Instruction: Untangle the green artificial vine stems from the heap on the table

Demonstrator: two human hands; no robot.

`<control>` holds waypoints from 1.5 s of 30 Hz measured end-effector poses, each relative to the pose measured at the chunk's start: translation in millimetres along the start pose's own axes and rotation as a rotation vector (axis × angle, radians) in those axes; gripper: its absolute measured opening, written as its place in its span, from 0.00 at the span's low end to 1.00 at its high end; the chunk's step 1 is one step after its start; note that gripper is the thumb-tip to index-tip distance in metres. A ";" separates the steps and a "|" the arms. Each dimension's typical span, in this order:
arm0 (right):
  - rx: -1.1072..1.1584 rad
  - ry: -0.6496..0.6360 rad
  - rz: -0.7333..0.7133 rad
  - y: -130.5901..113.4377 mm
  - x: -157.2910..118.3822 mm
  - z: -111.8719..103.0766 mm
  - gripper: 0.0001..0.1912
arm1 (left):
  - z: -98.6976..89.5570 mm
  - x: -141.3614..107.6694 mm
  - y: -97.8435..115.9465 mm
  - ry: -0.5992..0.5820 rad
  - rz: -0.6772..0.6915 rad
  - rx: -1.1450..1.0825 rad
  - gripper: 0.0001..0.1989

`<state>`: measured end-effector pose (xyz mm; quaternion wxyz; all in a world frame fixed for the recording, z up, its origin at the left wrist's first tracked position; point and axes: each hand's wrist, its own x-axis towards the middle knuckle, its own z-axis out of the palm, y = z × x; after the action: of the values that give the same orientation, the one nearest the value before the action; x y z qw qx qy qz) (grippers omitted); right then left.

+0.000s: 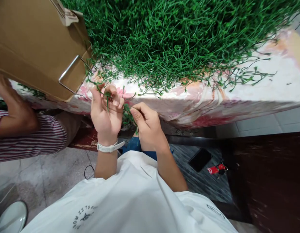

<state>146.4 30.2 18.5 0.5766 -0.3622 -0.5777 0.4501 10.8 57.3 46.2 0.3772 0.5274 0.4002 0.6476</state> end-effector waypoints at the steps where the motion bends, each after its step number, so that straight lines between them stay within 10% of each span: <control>1: 0.079 0.011 0.034 1.5 1.2 0.5 0.15 | 1.2 -1.7 0.9 -0.029 0.016 0.009 0.23; 8: 0.172 0.084 0.082 -0.8 6.0 4.4 0.25 | 0.7 -9.3 9.2 -0.364 -0.074 0.325 0.21; 17: 0.341 -0.295 0.101 9.3 -0.9 -15.6 0.27 | -3.2 -32.3 10.2 -0.239 -0.164 0.151 0.25; 21: 0.488 -0.262 0.062 16.1 -6.0 -16.5 0.25 | -14.5 -38.4 30.0 -0.348 0.011 0.347 0.19; 29: 0.059 -0.394 -0.170 -7.1 -3.6 -26.2 0.26 | -42.0 -41.5 54.2 -0.569 0.357 0.786 0.10; 34: -0.176 -0.243 -0.198 -6.2 -15.4 -58.6 0.23 | -65.3 -31.7 63.5 -0.476 0.532 0.901 0.10; 40: 0.019 0.145 -0.024 -5.1 -28.8 -89.1 0.23 | -78.6 -16.1 63.8 0.115 0.381 0.721 0.17; 45: 0.094 0.038 0.064 -0.5 -26.7 -67.7 0.20 | -42.6 -26.8 41.9 -0.007 0.107 0.468 0.22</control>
<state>215.5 11.9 5.2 0.5891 -0.3613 -0.5330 0.4881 -29.7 11.2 69.2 0.2115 0.6231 0.5095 0.5545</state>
